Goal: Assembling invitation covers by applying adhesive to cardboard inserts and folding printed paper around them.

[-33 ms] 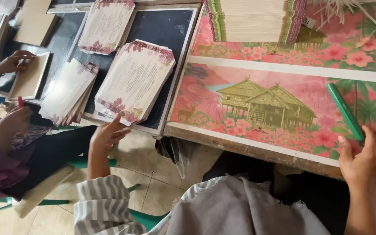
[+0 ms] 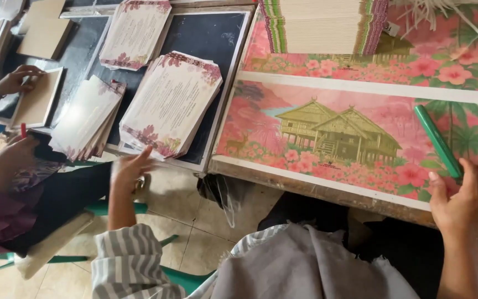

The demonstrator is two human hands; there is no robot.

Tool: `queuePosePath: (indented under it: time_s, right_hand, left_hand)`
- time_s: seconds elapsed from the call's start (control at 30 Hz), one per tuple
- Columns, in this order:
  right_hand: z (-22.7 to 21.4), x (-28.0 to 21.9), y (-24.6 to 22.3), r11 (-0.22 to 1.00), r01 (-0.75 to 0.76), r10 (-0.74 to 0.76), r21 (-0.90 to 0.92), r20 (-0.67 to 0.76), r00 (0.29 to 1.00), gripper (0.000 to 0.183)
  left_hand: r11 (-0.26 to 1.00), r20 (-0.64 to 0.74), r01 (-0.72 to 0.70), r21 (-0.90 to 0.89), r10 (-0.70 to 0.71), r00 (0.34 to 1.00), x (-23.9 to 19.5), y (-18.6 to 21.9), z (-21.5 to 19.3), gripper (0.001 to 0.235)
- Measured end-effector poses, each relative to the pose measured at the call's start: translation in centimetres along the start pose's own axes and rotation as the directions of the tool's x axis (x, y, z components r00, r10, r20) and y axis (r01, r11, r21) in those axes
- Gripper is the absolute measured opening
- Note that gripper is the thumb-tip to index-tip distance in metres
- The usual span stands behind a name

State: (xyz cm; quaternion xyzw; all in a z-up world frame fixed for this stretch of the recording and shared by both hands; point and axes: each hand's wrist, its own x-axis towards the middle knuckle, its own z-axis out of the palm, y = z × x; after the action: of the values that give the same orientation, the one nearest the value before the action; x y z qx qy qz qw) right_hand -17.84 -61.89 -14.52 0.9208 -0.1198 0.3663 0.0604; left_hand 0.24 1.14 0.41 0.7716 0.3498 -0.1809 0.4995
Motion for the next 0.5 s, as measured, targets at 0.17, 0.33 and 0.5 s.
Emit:
queuePosePath:
  time_s: [0.17, 0.33, 0.5]
  right_hand:
    - [-0.5, 0.8, -0.8, 0.999, -0.010, 0.009, 0.052, 0.027, 1.000, 0.041]
    - [-0.5, 2.1, -2.7, 0.924, -0.081, 0.030, 0.373, 0.141, 0.990, 0.043]
    - [3.2, -0.9, -2.4, 0.586, -0.533, 0.275, 0.611, 0.469, 0.839, 0.049]
  left_hand:
    - [0.699, -0.349, -0.247, 0.670, 0.592, 0.727, 0.2, 6.6, -1.2, 0.045]
    - [0.254, 0.022, -0.672, 0.695, 0.927, 0.373, 13.4, 17.6, 7.4, 0.067]
    - [0.089, 0.156, -0.432, 0.897, 0.852, 0.500, 27.8, 28.6, 17.1, 0.051]
